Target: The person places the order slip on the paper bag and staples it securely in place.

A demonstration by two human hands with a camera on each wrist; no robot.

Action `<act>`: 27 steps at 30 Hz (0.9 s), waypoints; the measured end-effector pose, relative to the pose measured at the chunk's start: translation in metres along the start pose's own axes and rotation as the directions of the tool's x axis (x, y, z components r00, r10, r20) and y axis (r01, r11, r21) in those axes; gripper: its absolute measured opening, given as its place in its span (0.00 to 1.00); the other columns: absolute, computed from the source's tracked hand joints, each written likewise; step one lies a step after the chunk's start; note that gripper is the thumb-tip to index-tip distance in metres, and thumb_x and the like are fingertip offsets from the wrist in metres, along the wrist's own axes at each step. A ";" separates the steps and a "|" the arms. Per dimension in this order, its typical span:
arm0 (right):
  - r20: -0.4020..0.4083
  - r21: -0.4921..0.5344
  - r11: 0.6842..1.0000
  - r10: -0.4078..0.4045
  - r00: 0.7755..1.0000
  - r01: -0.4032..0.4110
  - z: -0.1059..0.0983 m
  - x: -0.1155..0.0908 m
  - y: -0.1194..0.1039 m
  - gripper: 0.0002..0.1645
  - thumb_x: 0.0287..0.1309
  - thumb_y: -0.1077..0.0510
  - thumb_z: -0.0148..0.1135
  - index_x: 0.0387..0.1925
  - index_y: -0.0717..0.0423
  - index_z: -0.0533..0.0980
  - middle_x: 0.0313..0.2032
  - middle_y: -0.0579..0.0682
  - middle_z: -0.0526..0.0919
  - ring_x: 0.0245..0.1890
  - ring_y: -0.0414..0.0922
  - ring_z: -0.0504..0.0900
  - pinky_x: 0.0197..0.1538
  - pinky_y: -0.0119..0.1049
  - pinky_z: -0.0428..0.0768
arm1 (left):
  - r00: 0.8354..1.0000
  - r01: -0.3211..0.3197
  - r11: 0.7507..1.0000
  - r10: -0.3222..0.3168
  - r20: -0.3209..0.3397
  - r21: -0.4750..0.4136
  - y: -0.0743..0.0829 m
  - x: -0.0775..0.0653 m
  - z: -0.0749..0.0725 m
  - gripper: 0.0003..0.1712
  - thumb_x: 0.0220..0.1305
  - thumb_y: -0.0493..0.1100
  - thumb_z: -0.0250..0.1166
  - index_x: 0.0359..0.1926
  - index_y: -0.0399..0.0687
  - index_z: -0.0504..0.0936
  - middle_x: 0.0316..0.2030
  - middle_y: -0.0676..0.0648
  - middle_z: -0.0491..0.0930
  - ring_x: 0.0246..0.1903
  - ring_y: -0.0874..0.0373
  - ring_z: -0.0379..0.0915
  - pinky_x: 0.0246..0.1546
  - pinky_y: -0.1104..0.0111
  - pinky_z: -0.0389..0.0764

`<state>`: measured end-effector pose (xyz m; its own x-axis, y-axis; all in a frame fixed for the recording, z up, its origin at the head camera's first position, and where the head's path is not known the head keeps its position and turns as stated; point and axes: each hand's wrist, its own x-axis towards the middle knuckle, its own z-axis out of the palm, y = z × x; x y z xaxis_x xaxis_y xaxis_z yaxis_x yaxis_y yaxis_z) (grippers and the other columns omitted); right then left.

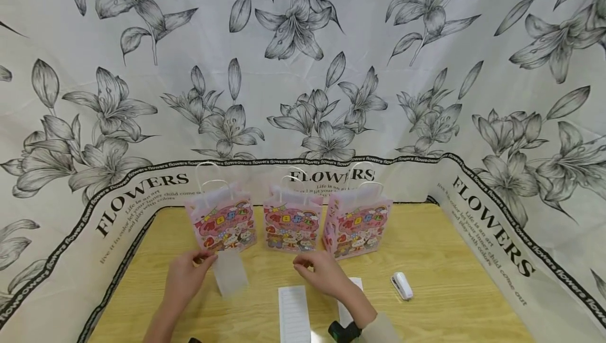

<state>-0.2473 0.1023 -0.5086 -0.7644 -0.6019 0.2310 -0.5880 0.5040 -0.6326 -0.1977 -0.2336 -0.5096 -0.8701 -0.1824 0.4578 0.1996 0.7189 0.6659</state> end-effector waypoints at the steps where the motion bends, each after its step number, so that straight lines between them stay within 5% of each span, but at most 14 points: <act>1: 0.004 -0.004 1.000 -0.002 1.000 0.002 0.000 0.003 -0.002 0.08 0.67 0.55 0.60 0.42 0.47 0.83 0.36 0.40 0.85 0.35 0.31 0.80 0.39 0.36 0.79 | 1.000 -0.025 1.000 0.025 -0.018 -0.004 0.002 0.003 -0.003 0.05 0.53 0.36 0.75 0.27 0.45 0.86 0.22 0.55 0.81 0.24 0.60 0.74 0.24 0.71 0.75; 8: 0.022 -0.037 0.997 -0.062 0.998 0.063 0.003 0.026 -0.014 0.09 0.68 0.54 0.59 0.42 0.49 0.83 0.35 0.39 0.84 0.36 0.33 0.80 0.39 0.33 0.78 | 0.981 -0.170 0.985 0.171 -0.097 0.023 0.013 0.021 -0.015 0.05 0.50 0.36 0.77 0.28 0.46 0.87 0.24 0.54 0.81 0.25 0.61 0.73 0.24 0.69 0.74; 19: 0.069 -0.011 0.990 -0.140 0.988 0.141 0.002 0.075 -0.051 0.09 0.68 0.56 0.58 0.43 0.51 0.83 0.38 0.41 0.84 0.37 0.32 0.80 0.40 0.28 0.78 | 0.944 -0.287 0.954 0.297 -0.142 0.084 0.025 0.053 -0.032 0.06 0.50 0.35 0.77 0.28 0.43 0.87 0.23 0.51 0.82 0.23 0.59 0.74 0.20 0.68 0.71; 27: -0.066 0.042 0.980 -0.191 0.979 0.194 0.002 0.113 -0.068 0.07 0.66 0.63 0.59 0.42 0.57 0.82 0.42 0.51 0.83 0.42 0.42 0.81 0.39 0.26 0.79 | 0.933 -0.314 0.945 0.324 -0.153 0.088 0.027 0.068 -0.036 0.06 0.50 0.36 0.77 0.29 0.42 0.88 0.22 0.50 0.83 0.21 0.56 0.75 0.21 0.68 0.67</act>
<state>-0.2931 -0.0015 -0.4408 -0.6538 -0.6448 0.3960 -0.7137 0.3515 -0.6059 -0.2356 -0.2507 -0.4387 -0.6785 -0.0398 0.7335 0.4222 0.7960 0.4338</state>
